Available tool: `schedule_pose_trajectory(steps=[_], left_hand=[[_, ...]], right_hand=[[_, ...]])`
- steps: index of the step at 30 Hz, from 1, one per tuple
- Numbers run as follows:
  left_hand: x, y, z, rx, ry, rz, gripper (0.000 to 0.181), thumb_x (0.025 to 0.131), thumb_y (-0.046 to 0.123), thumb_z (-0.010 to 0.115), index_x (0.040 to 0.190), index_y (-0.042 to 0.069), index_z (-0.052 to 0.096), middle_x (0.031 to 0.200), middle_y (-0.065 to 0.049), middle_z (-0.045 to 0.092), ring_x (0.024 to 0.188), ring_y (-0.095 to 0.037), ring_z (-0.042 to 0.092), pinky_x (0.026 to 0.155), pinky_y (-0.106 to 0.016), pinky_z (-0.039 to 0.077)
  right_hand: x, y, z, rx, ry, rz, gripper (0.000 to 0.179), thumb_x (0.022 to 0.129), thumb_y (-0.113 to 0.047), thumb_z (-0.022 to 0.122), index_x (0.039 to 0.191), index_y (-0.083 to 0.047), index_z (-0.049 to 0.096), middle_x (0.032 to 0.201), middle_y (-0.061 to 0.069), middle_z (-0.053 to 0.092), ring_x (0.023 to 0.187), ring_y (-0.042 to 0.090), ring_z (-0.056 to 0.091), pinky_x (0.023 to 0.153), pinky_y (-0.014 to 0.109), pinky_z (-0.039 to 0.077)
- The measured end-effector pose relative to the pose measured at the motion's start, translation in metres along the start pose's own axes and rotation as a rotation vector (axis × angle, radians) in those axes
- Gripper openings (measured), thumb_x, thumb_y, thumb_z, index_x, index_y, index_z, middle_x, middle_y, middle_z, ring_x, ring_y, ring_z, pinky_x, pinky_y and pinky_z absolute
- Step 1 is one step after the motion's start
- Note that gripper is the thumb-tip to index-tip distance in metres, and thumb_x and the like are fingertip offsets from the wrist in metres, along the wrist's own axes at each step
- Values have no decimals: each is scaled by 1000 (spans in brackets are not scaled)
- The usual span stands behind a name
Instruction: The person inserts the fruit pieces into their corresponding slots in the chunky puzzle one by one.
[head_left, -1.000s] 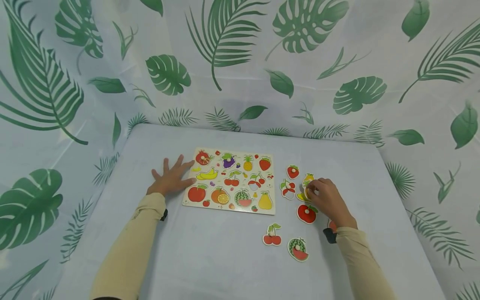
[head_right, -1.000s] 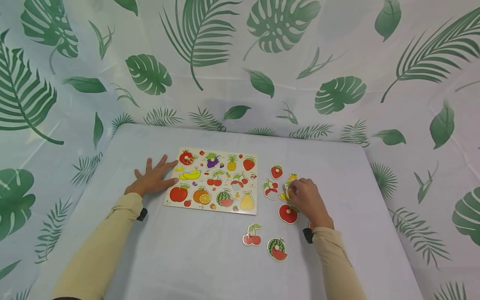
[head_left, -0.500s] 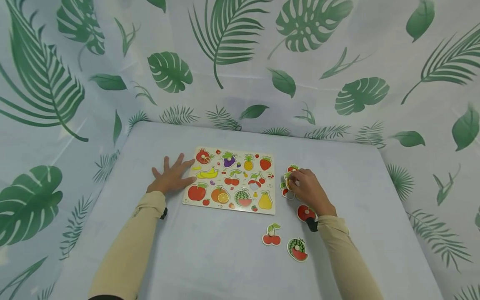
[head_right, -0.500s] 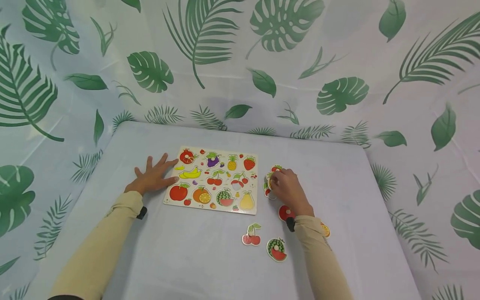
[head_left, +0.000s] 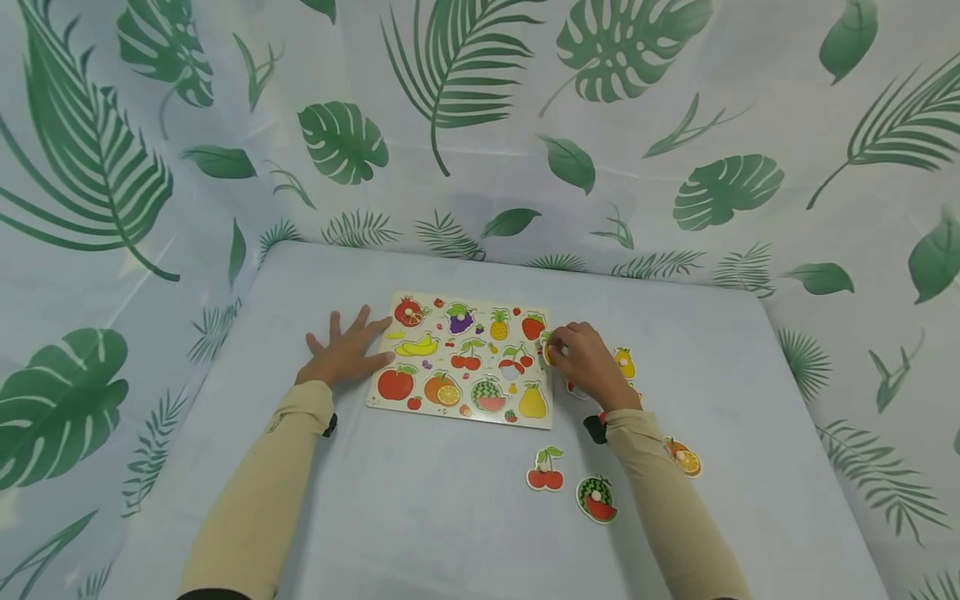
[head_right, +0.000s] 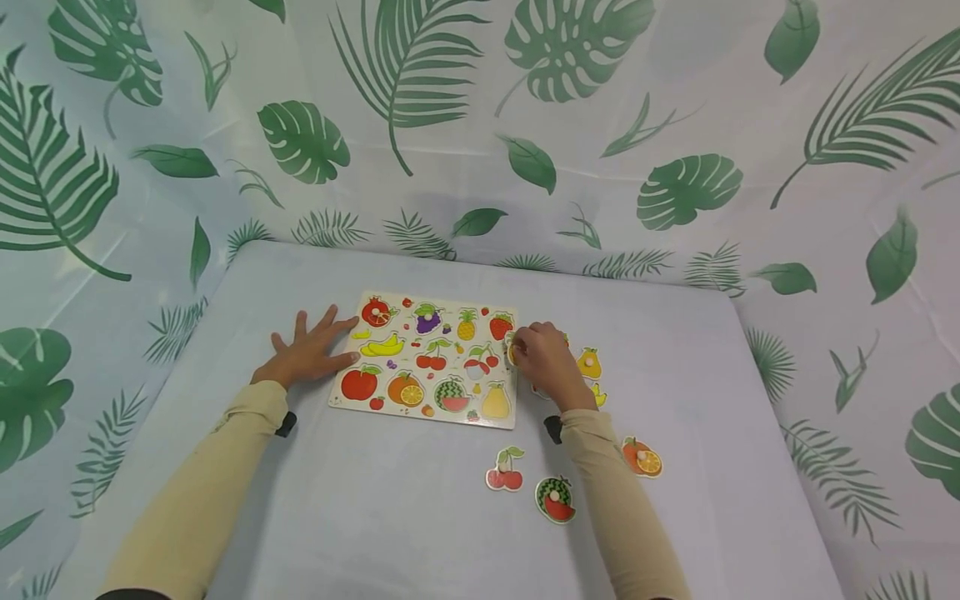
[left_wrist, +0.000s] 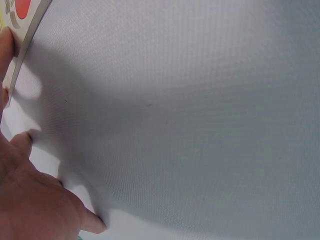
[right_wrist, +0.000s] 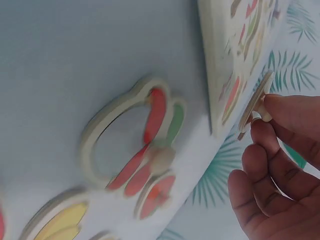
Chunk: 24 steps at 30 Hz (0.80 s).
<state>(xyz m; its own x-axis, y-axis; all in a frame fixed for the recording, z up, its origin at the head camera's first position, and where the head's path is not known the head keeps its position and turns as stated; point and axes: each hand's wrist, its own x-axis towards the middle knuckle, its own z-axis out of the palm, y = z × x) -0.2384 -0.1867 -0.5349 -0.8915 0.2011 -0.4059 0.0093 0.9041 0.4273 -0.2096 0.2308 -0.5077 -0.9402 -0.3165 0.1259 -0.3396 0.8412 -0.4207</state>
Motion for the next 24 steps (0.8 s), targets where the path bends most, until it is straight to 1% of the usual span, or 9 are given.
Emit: schedule_pose_trajectory(steps=[5, 10, 17, 20, 24], left_hand=[[0, -1, 0, -7, -5, 2, 82, 104, 54, 61, 172, 26, 25, 180, -13, -5, 155, -53, -26, 109, -84, -19], [1, -3, 1, -2, 0, 2, 82, 105, 54, 61, 173, 27, 25, 180, -13, -5, 156, -52, -26, 109, -84, -19], [0, 0, -2, -14, -14, -6, 81, 105, 53, 61, 173, 27, 25, 180, -12, -6, 155, -52, -27, 109, -83, -20], [0, 1, -2, -8, -17, -10, 81, 105, 54, 61, 173, 28, 25, 180, -12, -6, 155, -52, -27, 110, -83, -19], [0, 1, -2, -5, -17, -9, 81, 105, 54, 61, 173, 28, 25, 180, -11, -6, 156, -52, -27, 110, -83, -19]], right_hand=[[12, -9, 5, -2, -26, -2, 5, 97, 0, 74, 101, 2, 75, 94, 12, 69, 96, 33, 59, 87, 47, 54], [23, -13, 10, -2, -44, -15, 5, 98, -1, 74, 101, 2, 75, 94, 12, 69, 96, 34, 59, 88, 47, 53], [37, -17, 16, -13, -47, -65, 5, 97, -1, 74, 99, 3, 74, 93, 13, 69, 92, 34, 61, 86, 47, 54], [44, -19, 17, -16, -58, -61, 5, 97, -2, 74, 99, 3, 73, 91, 13, 68, 91, 33, 60, 84, 46, 54], [51, -24, 17, -10, -89, -27, 8, 98, -3, 74, 102, 4, 74, 92, 13, 67, 91, 32, 58, 84, 44, 54]])
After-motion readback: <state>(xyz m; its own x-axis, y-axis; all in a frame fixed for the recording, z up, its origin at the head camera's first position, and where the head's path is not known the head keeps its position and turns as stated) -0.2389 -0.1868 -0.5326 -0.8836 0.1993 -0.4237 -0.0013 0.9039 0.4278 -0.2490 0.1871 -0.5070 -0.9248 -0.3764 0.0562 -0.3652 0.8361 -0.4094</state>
